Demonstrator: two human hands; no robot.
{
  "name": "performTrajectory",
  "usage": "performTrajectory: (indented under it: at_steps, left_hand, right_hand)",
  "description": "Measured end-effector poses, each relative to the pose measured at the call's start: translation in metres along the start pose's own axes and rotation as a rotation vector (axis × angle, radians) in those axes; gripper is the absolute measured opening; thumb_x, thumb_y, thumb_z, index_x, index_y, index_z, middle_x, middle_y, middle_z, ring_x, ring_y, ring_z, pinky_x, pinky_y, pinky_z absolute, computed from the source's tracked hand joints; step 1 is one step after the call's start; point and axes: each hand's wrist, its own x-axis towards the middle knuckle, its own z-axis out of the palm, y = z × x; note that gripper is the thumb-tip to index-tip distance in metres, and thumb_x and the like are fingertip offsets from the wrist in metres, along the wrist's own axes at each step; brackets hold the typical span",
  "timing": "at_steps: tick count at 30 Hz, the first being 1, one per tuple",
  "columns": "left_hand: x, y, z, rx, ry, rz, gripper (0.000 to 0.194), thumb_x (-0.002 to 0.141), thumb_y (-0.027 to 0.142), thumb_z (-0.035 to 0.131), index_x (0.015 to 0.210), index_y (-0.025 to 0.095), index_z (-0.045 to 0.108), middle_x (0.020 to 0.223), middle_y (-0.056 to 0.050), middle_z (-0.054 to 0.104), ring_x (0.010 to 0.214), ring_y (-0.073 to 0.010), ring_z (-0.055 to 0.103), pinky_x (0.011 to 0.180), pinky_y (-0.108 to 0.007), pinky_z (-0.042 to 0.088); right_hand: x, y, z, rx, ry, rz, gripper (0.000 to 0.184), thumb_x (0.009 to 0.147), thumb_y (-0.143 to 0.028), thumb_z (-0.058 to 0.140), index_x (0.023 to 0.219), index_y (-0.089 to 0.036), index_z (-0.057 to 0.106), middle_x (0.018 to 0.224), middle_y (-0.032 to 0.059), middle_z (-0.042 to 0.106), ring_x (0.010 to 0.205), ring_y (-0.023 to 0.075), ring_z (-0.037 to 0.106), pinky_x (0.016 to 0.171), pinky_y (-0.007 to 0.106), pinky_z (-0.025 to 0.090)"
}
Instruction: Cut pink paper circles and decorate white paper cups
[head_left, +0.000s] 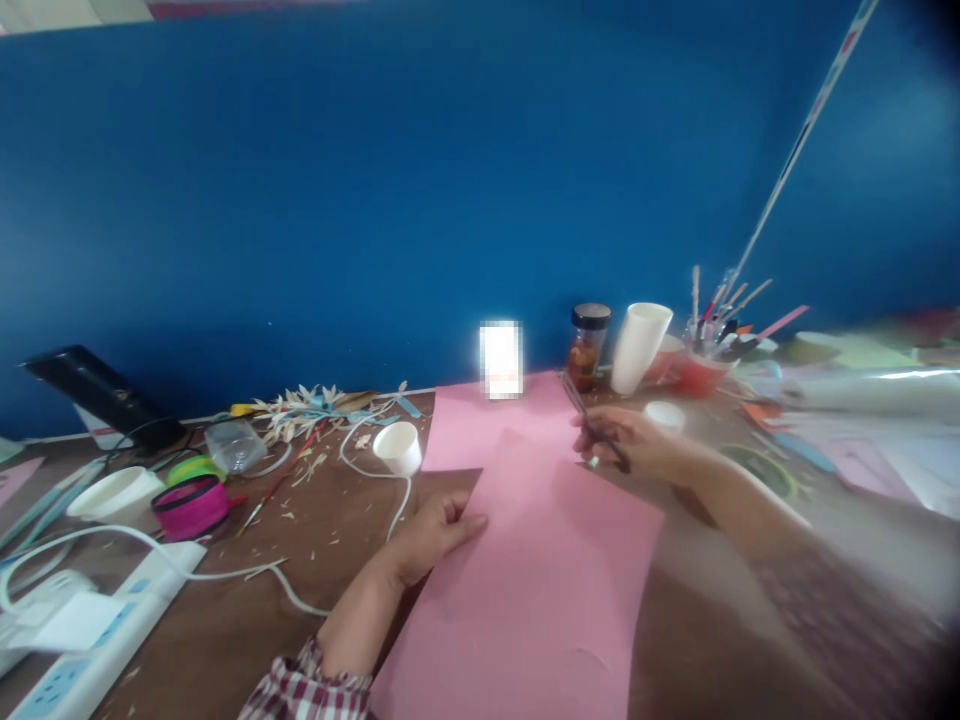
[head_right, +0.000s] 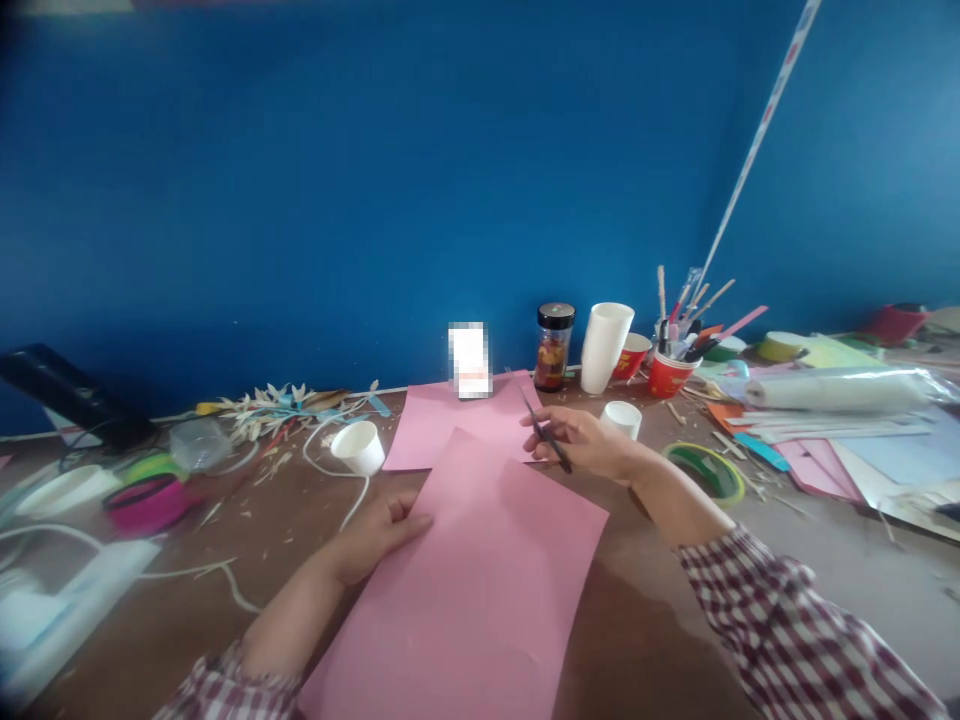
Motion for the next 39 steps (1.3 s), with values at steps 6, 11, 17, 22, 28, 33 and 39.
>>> performTrajectory:
  at_steps: [6, 11, 17, 22, 28, 33, 39]
  left_hand:
    - [0.004, 0.009, 0.002, 0.064, 0.021, -0.004, 0.034, 0.076, 0.039, 0.069, 0.098, 0.014, 0.068, 0.095, -0.01, 0.072, 0.083, -0.0228, 0.068, 0.073, -0.032, 0.052]
    - [0.012, 0.007, -0.001, 0.159, 0.033, 0.027, 0.041, 0.076, 0.042, 0.066, 0.107, 0.015, 0.065, 0.104, -0.011, 0.071, 0.094, -0.0255, 0.067, 0.082, -0.037, 0.052]
    - [0.019, -0.002, -0.021, 0.49, 0.443, 0.233, 0.033, 0.078, 0.04, 0.062, 0.101, 0.017, 0.067, 0.109, -0.011, 0.069, 0.103, -0.0243, 0.064, 0.094, -0.039, 0.047]
    - [0.014, -0.006, -0.041, 0.551, 0.674, 0.226, 0.041, 0.078, 0.034, 0.061, 0.114, 0.014, 0.06, 0.109, -0.015, 0.068, 0.1, -0.0246, 0.065, 0.089, -0.039, 0.049]
    - [0.004, 0.002, -0.041, 0.664, 0.892, 0.272, 0.033, 0.081, 0.034, 0.056, 0.109, 0.017, 0.06, 0.1, -0.011, 0.066, 0.097, -0.0256, 0.063, 0.093, -0.043, 0.045]
    - [0.005, 0.017, -0.049, 0.945, 1.194, 0.366, 0.059, 0.073, 0.025, 0.065, 0.127, 0.017, 0.044, 0.125, -0.016, 0.046, 0.118, -0.0301, 0.047, 0.098, -0.047, 0.041]
    - [0.031, 0.013, -0.066, 1.078, 1.092, 0.277, 0.062, 0.073, 0.012, 0.059, 0.131, 0.016, 0.038, 0.121, -0.017, 0.048, 0.118, -0.0333, 0.046, 0.096, -0.051, 0.041]
  right_hand:
    - [-0.001, -0.002, 0.005, 0.047, -0.143, 0.092, 0.036, 0.072, -0.03, 0.071, 0.104, -0.017, 0.059, 0.07, -0.0019, 0.06, 0.053, 0.0075, 0.05, 0.048, 0.019, 0.04]
    - [-0.011, 0.016, 0.008, 0.055, -0.044, 0.104, 0.037, 0.07, -0.034, 0.073, 0.101, -0.017, 0.06, 0.07, -0.0016, 0.059, 0.058, 0.0099, 0.052, 0.052, 0.022, 0.041]
    - [-0.007, 0.045, 0.004, 0.017, 0.184, 0.097, 0.043, 0.068, -0.041, 0.074, 0.102, -0.019, 0.057, 0.07, 0.0003, 0.061, 0.063, 0.015, 0.057, 0.053, 0.025, 0.044]
    - [-0.005, 0.055, 0.003, 0.017, 0.314, 0.101, 0.044, 0.068, -0.043, 0.074, 0.102, -0.021, 0.056, 0.068, 0.0006, 0.06, 0.058, 0.016, 0.055, 0.046, 0.026, 0.043]
    - [-0.01, 0.054, 0.001, 0.032, 0.342, 0.093, 0.037, 0.067, -0.041, 0.075, 0.096, -0.022, 0.06, 0.071, 0.0034, 0.064, 0.06, 0.0177, 0.057, 0.046, 0.027, 0.045]
    - [-0.013, 0.054, 0.0, 0.043, 0.349, 0.075, 0.038, 0.066, -0.042, 0.076, 0.095, -0.021, 0.061, 0.076, 0.005, 0.067, 0.064, 0.0193, 0.06, 0.047, 0.027, 0.045]
    - [-0.014, 0.051, 0.003, 0.048, 0.374, 0.075, 0.04, 0.063, -0.041, 0.077, 0.094, -0.02, 0.063, 0.078, 0.0061, 0.068, 0.067, 0.021, 0.061, 0.05, 0.029, 0.047]
